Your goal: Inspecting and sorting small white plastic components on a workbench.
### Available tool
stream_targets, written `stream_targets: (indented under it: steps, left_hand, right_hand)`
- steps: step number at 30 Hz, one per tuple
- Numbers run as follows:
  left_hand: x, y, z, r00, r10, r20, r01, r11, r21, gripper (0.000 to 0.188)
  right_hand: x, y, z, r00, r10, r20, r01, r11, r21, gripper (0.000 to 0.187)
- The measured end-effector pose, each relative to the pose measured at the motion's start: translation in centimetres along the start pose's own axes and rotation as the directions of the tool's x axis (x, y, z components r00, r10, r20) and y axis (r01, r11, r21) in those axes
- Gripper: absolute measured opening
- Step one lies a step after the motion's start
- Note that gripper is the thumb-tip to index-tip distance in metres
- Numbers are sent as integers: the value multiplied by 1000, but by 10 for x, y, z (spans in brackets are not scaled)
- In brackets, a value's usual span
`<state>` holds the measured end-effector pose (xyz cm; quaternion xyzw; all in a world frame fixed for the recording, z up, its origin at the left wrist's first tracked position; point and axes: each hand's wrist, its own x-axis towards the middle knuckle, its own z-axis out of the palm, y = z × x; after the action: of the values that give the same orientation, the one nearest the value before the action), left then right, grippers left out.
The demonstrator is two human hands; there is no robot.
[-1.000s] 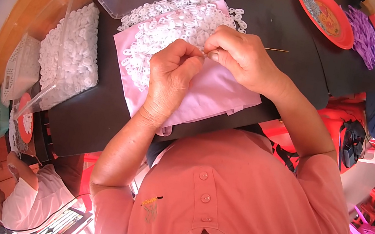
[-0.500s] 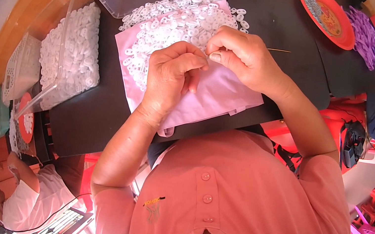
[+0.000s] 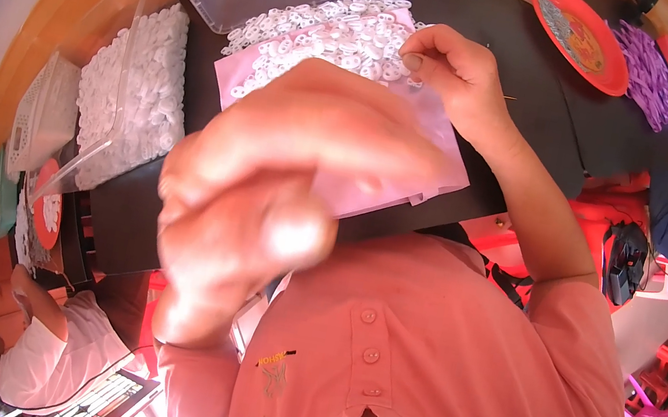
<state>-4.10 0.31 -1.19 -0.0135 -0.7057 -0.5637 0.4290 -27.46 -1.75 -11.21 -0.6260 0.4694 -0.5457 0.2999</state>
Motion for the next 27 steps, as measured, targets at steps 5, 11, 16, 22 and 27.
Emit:
stream_targets:
  steps: [5,11,16,22,27]
  left_hand:
    - [3,56,-4,833,-514,203,547,821,-166,43]
    - [13,56,6,881,-450,144,472,844,-254,40]
    - [3,42,1,920,-363,143,391,868,-306,38]
    - [15,28,-8,972,-206,113,232,917,-324,36]
    - [18,28,-12,988,-140,69,156,920,-361,34]
  right_hand:
    - [-1,8,-2,999,33,0,-33,999,-27,8]
    - [5,5,2,999,38,24,-38,999,-19,8]
    - [5,4,-4,998,59,-4,-59,997,-49,8]
    - [-3,-1,3,997,80,-4,-80,994,-68,9]
    - [-2,-4,0,996,69,59,-66,996,-60,8]
